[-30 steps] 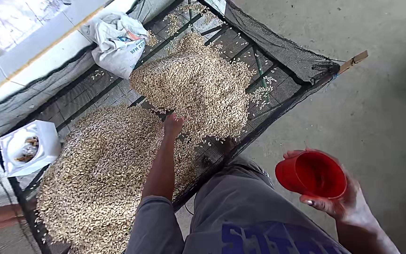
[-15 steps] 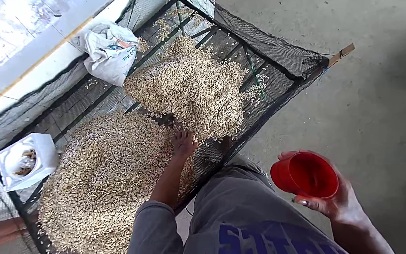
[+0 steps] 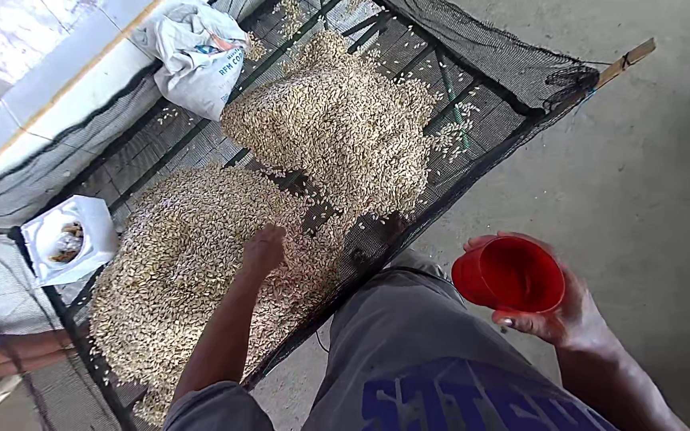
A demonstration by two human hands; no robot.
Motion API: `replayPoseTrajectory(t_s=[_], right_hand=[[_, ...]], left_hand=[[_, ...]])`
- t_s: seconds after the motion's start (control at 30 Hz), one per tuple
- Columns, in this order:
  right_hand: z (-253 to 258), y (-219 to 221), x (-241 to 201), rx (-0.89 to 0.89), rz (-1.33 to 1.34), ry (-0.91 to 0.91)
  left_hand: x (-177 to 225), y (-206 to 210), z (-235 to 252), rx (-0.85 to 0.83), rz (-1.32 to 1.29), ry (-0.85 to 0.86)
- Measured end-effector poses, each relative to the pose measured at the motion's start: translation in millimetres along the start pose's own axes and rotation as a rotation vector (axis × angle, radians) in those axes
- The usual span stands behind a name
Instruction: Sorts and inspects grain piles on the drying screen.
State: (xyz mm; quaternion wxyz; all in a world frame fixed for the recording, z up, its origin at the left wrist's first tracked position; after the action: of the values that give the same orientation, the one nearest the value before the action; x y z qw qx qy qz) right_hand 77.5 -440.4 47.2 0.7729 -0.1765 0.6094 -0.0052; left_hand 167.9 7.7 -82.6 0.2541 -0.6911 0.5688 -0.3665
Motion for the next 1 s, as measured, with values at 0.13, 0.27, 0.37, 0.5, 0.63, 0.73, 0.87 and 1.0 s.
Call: replayPoseTrajectory(t_s=[0.13,0.27,0.37,0.5,0.63,0.73,0.87,1.0], right_hand=[[-1.0,2.1,4.0,0.017,0.007,0.004],[7.5,3.4,3.3,-0.005,0.014,-0.021],[15.9,3.8,0.3,-0.015,0.023,-0.035],[21.0,5.0,-1.4,-0.037,0.007,-0.052],[21.9,7.7,-4.0,-0.045,0.000,-0.056],[18.1,7.8,-3.3,-0.046,-0.021,-0.053],[15.6,5.1,-2.1,-0.032,-0.032,-0.028],[17.3,5.2,-0.6,-0.034,-0.026,-0.022]], left_hand=[[-50.4,-72.9,-52.7,0.359,-0.348,-0.154],[-93.6,-118.2,-108.4,0.752,-0.650,-0.274],[-117.9,-134.9,-135.4,0.945,-0.922,-0.258],[-131.4,-143.2,-148.8,1.006,-1.265,-0.060],[-148.5,-127.9,-141.9,1.077,-1.374,-0.054],[-154.6,-114.9,-129.4,1.092,-1.397,-0.073],[-157.9,-100.8,-114.8,1.141,-1.470,-0.086],[-146.5,-95.6,-102.2,1.102,-1.297,-0.238]])
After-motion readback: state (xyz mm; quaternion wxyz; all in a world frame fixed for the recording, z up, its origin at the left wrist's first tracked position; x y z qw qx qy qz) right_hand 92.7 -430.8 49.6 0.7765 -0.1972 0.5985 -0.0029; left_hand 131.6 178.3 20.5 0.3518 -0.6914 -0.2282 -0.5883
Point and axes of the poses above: each hand's wrist, its own z-axis towards the middle knuckle, its own y-axis out of the palm, x = y × z, the point moved 4 cm from there along z, towards the middle knuckle, and after that the axes turned 6 degrees about -z, right-handed, at the moved point
